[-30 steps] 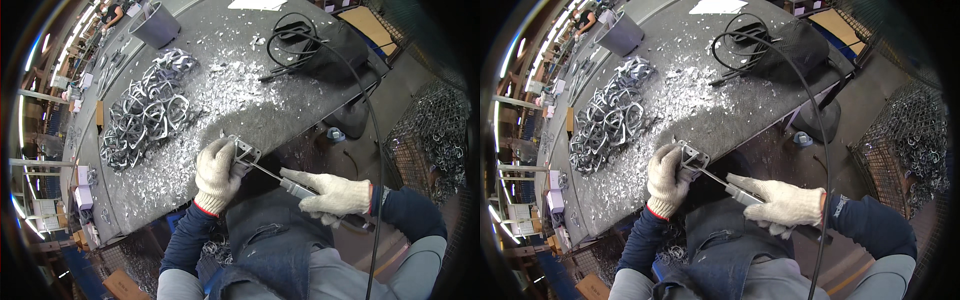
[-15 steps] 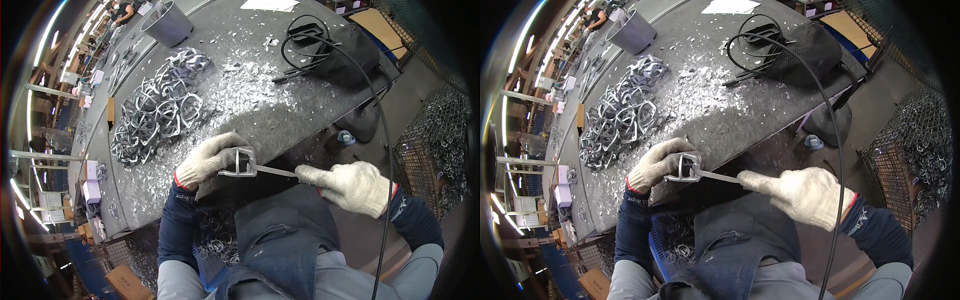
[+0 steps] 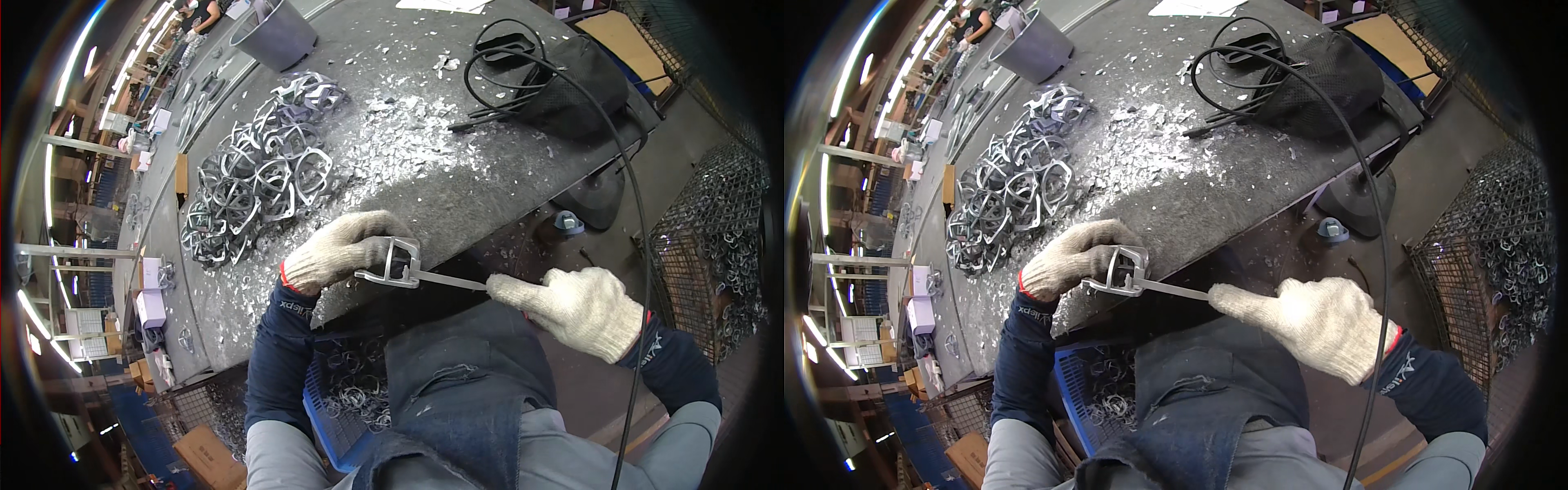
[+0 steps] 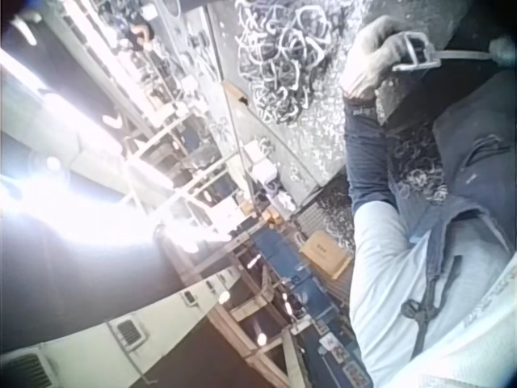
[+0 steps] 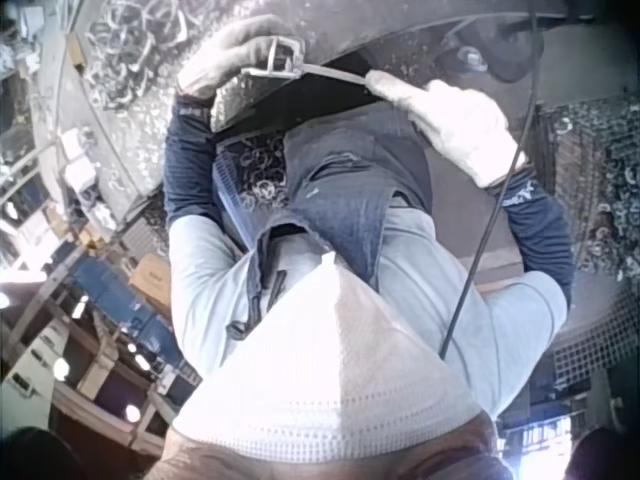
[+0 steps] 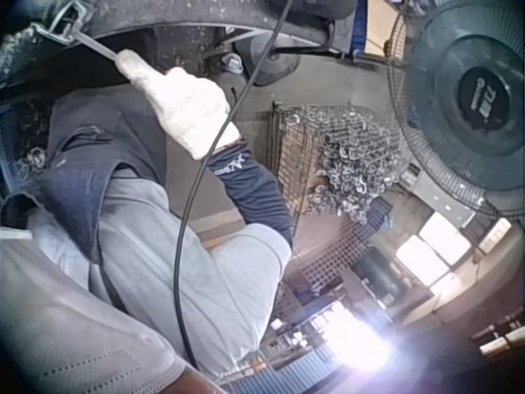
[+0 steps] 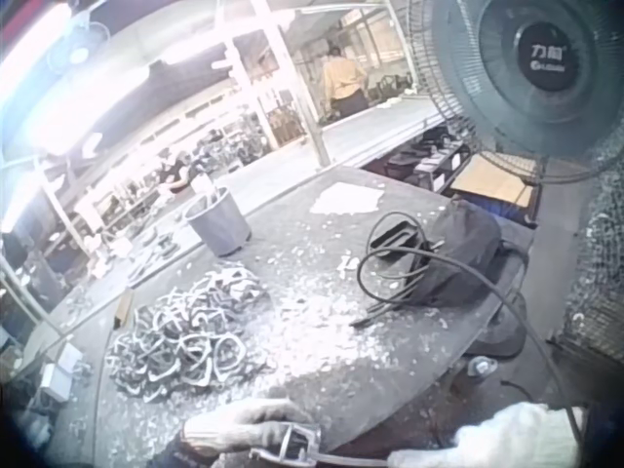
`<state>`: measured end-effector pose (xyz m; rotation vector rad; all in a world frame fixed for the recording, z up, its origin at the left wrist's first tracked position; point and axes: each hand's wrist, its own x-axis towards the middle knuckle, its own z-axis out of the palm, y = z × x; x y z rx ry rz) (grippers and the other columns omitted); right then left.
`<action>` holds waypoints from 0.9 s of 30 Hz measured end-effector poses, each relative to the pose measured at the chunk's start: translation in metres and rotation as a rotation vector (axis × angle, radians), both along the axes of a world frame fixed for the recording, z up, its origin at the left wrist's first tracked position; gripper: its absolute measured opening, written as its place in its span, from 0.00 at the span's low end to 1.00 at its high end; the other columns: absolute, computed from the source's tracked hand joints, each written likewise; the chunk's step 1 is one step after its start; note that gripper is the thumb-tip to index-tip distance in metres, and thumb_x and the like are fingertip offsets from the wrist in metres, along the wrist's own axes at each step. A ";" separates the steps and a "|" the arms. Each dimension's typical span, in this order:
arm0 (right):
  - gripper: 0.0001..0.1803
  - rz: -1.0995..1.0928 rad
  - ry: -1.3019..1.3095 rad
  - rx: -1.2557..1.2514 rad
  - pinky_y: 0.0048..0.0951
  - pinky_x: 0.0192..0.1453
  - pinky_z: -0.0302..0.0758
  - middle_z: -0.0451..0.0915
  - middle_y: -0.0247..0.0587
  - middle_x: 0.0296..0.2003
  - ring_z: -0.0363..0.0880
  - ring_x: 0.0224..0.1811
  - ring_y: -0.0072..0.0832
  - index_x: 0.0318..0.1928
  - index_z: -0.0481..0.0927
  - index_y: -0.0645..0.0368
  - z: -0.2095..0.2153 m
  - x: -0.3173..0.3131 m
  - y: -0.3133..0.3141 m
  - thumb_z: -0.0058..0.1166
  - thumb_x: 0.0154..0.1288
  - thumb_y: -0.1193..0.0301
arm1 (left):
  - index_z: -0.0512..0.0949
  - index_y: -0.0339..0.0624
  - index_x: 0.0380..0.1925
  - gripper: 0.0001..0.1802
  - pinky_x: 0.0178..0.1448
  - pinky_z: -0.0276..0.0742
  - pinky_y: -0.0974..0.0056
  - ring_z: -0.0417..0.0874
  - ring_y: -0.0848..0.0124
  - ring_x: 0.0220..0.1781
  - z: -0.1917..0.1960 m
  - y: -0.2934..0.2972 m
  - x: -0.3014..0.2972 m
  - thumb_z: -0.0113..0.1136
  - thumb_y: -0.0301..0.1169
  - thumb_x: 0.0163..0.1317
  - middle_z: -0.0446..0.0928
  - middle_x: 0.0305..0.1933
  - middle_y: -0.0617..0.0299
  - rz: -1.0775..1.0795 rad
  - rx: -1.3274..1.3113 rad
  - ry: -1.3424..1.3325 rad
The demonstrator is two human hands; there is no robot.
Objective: The person deburrs metal frame parts, picking up a piece from the table and filing its edges and interior sections with a pneumatic file while rotating it by hand.
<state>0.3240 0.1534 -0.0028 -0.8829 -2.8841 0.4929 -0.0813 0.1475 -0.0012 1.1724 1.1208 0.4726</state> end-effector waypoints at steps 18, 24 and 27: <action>0.49 0.134 0.002 -0.814 0.49 0.68 0.92 0.88 0.49 0.70 0.94 0.57 0.54 0.92 0.61 0.40 0.018 -0.002 0.027 0.65 0.75 0.69 | 0.85 0.32 0.62 0.32 0.66 0.87 0.61 0.91 0.69 0.59 0.001 -0.011 0.012 0.83 0.45 0.69 0.91 0.57 0.56 0.089 0.016 -0.018; 0.51 0.159 0.005 -0.963 0.48 0.70 0.90 0.86 0.57 0.72 0.95 0.58 0.54 0.94 0.56 0.45 0.017 -0.001 0.027 0.63 0.75 0.66 | 0.86 0.33 0.58 0.24 0.62 0.88 0.62 0.90 0.72 0.57 0.005 -0.015 0.015 0.81 0.36 0.69 0.90 0.55 0.59 0.089 0.088 0.021; 0.53 0.074 -0.131 -1.128 0.43 0.59 0.92 0.88 0.60 0.65 0.96 0.46 0.46 0.95 0.53 0.47 0.039 -0.008 0.036 0.62 0.75 0.66 | 0.86 0.34 0.59 0.22 0.61 0.88 0.63 0.90 0.73 0.56 -0.004 -0.015 0.014 0.78 0.33 0.69 0.90 0.54 0.60 0.085 0.097 0.003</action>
